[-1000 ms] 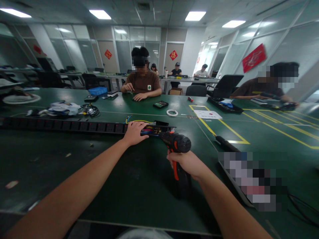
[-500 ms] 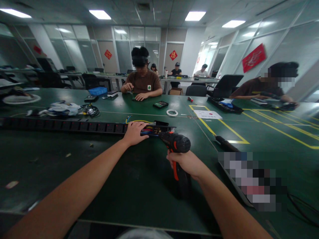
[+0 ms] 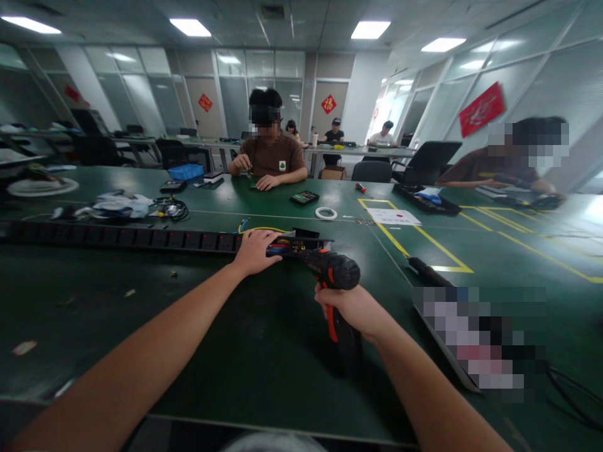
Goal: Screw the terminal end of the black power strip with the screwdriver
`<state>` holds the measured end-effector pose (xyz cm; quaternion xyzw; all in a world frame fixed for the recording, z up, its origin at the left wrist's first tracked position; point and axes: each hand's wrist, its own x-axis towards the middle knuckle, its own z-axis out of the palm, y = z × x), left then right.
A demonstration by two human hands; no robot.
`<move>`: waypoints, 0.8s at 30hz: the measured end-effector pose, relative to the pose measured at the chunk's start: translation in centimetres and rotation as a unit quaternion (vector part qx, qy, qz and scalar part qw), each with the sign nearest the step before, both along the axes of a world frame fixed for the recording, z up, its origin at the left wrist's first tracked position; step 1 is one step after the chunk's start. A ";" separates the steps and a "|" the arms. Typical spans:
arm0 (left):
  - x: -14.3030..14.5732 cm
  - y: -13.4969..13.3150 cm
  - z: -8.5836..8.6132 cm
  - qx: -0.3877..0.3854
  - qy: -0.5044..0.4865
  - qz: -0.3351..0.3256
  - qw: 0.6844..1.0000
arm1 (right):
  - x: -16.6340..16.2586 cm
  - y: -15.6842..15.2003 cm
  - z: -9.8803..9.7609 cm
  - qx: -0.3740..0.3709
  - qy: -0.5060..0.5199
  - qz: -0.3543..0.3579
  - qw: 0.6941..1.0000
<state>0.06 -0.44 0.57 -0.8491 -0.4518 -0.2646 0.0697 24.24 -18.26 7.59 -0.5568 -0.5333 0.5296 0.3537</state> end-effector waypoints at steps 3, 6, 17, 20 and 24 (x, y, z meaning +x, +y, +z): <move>0.0 0.1 -0.1 0.004 0.000 -0.001 1.000 | -0.1 0.1 0.1 0.002 -0.021 -0.006 1.000; 0.0 0.1 -0.1 0.007 -0.001 -0.002 1.000 | -0.2 0.3 0.3 0.025 -0.084 -0.008 0.996; 0.1 0.1 -0.1 -0.007 -0.013 -0.004 1.000 | -0.6 0.6 1.5 0.091 -0.230 0.016 0.969; 0.1 0.1 -0.1 0.002 -0.015 -0.010 1.000 | -0.3 0.5 1.0 0.090 -0.228 0.009 0.969; 0.1 0.0 0.0 0.002 -0.013 -0.008 1.000 | 0.1 0.5 0.5 0.084 -0.224 0.017 0.971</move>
